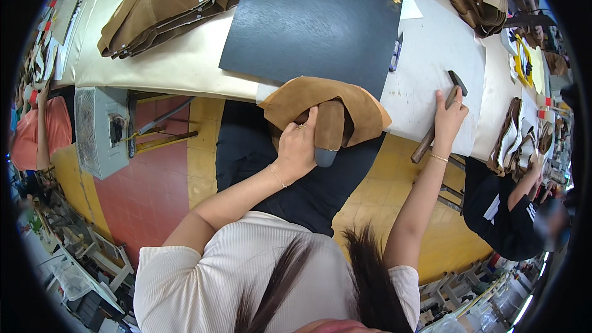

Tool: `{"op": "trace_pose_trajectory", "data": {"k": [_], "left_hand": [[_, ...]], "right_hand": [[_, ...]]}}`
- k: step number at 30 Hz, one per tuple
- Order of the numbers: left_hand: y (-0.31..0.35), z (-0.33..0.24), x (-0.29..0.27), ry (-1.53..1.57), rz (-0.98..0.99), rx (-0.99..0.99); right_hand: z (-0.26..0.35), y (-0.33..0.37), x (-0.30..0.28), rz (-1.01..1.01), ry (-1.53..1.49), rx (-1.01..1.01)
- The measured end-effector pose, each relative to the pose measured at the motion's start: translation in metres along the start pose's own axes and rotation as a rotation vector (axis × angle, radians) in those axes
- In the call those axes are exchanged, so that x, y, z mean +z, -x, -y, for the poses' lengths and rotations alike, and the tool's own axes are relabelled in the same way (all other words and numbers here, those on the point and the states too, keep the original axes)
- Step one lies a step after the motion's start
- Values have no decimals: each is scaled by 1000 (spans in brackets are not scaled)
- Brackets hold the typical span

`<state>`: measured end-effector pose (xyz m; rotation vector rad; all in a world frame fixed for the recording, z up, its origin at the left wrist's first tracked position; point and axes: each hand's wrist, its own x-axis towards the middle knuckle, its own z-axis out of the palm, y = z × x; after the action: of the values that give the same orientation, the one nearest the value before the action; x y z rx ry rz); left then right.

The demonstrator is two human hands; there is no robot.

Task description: The person repeatedly places a brown leather piece over a curved shoe-last form, then uses a hammer to tap the edges and shape the leather. They remove the piece, inspect it, and repeat the process several times. A coworker is visible across the table working on similar items.

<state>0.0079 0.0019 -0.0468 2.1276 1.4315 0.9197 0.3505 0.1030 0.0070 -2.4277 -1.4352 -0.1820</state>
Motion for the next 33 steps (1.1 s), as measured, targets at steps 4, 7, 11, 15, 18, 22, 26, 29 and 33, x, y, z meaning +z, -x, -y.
{"op": "trace_pose_trajectory", "data": {"k": [4, 7, 11, 15, 18, 22, 26, 29, 33], "left_hand": [[-1, -5, -3, -10, 31, -34], [0, -2, -5, -13, 27, -29], [2, -1, -6, -28, 1, -10], [0, -1, -5, -37, -5, 8], [1, -2, -4, -8, 26, -30], [0, -4, -5, -8, 49, -42], [-1, -5, -5, 5, 9, -27], [1, -2, -4, -20, 30, -36], [1, -2, -4, -1, 57, -55]], "right_hand": [[-15, -15, 4, 129, 58, 141], [7, 19, -12, 140, -597, 234], [66, 122, -74, 324, -884, 201], [90, 192, -115, 695, -673, -14], [113, 202, -130, 746, -636, -78], [128, 207, -133, 676, -620, -117], [127, 212, -121, 584, -471, -258], [132, 209, -136, 614, -546, -74], [149, 207, -140, 766, -496, 33]]}}
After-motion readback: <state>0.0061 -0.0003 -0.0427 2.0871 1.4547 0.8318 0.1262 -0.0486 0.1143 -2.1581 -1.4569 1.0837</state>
